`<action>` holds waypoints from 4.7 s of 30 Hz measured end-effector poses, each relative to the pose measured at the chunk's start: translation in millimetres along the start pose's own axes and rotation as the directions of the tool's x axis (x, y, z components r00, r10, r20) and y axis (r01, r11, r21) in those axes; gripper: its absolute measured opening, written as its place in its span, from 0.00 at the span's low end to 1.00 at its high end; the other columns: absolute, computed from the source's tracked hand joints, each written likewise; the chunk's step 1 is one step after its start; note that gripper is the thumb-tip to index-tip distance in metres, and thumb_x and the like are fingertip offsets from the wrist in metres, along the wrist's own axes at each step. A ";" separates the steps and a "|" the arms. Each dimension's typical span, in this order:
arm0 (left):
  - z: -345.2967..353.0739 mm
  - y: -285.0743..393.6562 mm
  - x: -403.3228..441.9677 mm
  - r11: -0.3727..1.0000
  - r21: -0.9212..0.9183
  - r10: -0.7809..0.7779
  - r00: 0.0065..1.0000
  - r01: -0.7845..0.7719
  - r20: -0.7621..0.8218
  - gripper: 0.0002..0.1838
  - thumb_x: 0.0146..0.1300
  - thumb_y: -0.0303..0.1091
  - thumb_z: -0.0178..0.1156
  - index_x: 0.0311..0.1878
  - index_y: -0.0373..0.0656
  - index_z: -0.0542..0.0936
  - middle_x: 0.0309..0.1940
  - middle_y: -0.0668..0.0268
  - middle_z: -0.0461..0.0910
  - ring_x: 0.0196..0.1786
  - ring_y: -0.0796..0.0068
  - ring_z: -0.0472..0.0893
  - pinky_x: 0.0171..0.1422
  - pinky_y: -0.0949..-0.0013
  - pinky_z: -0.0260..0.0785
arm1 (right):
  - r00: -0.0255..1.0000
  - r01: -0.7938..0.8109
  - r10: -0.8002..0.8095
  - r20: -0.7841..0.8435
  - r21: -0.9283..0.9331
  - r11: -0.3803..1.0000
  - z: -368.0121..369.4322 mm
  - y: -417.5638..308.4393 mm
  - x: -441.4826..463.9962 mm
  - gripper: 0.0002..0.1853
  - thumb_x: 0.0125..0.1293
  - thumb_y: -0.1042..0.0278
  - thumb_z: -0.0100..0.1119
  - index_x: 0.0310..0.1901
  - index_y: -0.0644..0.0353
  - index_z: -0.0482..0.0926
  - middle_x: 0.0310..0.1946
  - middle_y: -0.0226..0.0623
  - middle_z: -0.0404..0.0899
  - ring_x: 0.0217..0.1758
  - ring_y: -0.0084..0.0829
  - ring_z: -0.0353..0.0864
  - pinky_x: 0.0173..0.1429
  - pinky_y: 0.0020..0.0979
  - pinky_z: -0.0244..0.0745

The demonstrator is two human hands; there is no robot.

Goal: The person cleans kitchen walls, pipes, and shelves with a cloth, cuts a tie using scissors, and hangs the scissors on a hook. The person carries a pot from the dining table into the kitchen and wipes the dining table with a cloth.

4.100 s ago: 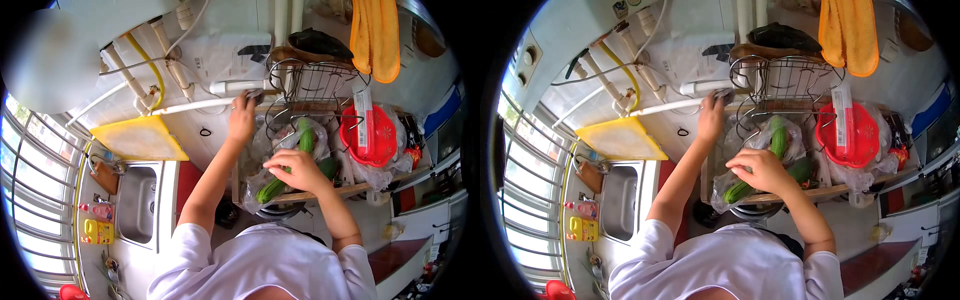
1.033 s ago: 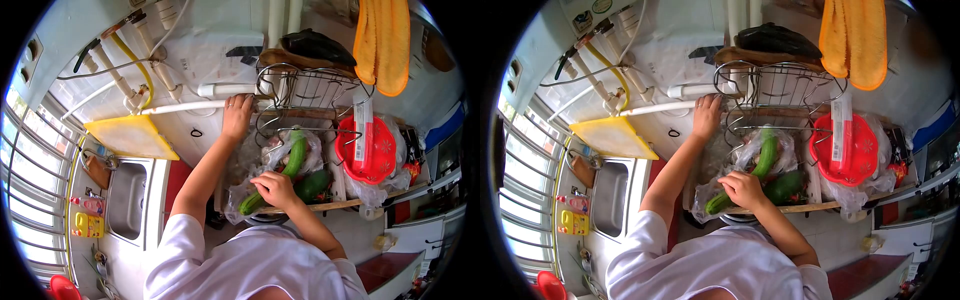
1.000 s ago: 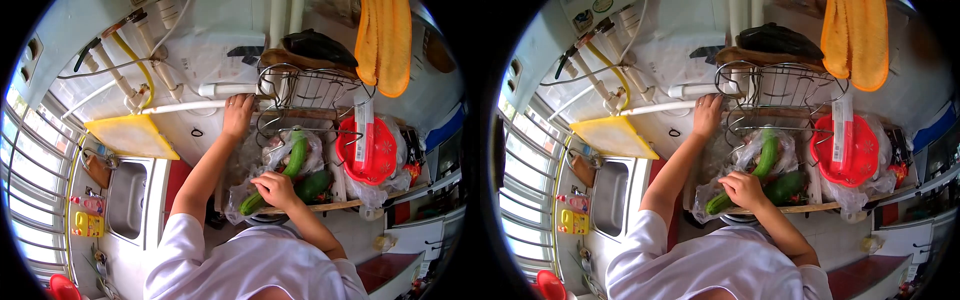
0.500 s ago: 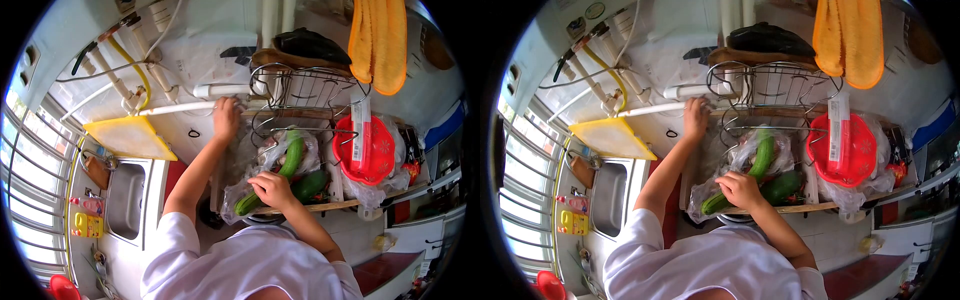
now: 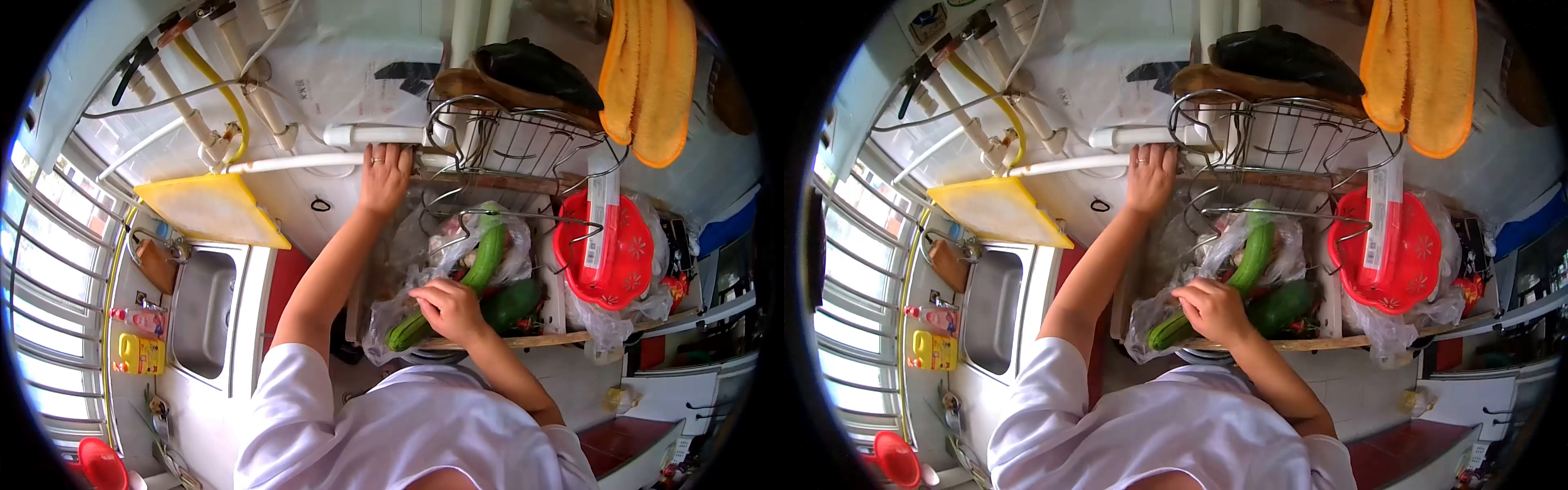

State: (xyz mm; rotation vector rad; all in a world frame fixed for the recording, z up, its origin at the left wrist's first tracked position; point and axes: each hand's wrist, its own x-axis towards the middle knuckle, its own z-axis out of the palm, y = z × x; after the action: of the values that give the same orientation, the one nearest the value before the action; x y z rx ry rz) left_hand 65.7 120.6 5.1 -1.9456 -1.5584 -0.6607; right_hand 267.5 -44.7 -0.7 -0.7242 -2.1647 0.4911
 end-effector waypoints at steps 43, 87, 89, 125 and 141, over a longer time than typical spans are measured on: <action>-38.5 -15.1 -52.3 0.915 -0.088 -0.304 0.815 0.394 0.494 0.16 0.59 0.32 0.55 0.50 0.39 0.73 0.52 0.53 0.70 0.50 0.48 0.78 0.49 0.55 0.78 | 0.999 -0.003 -0.001 0.039 0.093 0.996 21.5 -38.2 80.7 0.19 0.56 0.77 0.62 0.52 0.60 0.77 0.46 0.40 0.76 0.48 0.40 0.79 0.54 0.34 0.75; -33.1 -28.1 -29.1 0.798 -0.386 -0.494 0.869 0.463 0.020 0.19 0.62 0.26 0.47 0.57 0.44 0.74 0.59 0.53 0.70 0.44 0.43 0.79 0.46 0.48 0.74 | 0.984 0.113 -0.106 -0.146 0.041 0.993 14.0 -47.7 93.4 0.23 0.53 0.77 0.62 0.53 0.62 0.75 0.51 0.42 0.73 0.53 0.45 0.75 0.57 0.38 0.72; -34.1 -23.1 -23.3 0.828 -0.310 -0.459 0.883 0.466 0.101 0.19 0.61 0.26 0.49 0.56 0.44 0.74 0.62 0.55 0.69 0.45 0.43 0.80 0.45 0.50 0.75 | 0.982 0.117 -0.111 -0.152 0.033 0.993 19.6 -52.1 96.5 0.21 0.53 0.77 0.62 0.51 0.60 0.77 0.50 0.41 0.74 0.53 0.43 0.76 0.56 0.38 0.73; -158.6 -8.0 -182.4 -0.658 -0.709 -0.303 0.774 0.253 0.556 0.21 0.70 0.41 0.49 0.60 0.38 0.68 0.54 0.66 0.71 0.59 0.73 0.72 0.64 0.63 0.64 | 0.931 0.090 -0.141 0.336 0.163 0.983 63.5 -37.0 112.7 0.32 0.50 0.82 0.59 0.60 0.50 0.76 0.59 0.43 0.72 0.62 0.45 0.73 0.63 0.39 0.71; -118.5 40.7 -229.6 -0.004 -0.844 -0.428 0.762 0.537 0.487 0.36 0.61 0.37 0.56 0.71 0.33 0.58 0.67 0.45 0.60 0.70 0.46 0.60 0.74 0.56 0.50 | 0.959 -0.127 0.227 0.170 -0.459 0.879 118.7 50.1 149.6 0.30 0.65 0.59 0.55 0.64 0.67 0.63 0.70 0.55 0.55 0.67 0.58 0.62 0.71 0.46 0.60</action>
State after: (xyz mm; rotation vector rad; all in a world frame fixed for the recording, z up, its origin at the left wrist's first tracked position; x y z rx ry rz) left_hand 54.4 -129.9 -69.7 -2.0643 -2.1550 -2.4898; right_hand 112.5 76.5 -18.0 -1.1767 -2.4646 0.1656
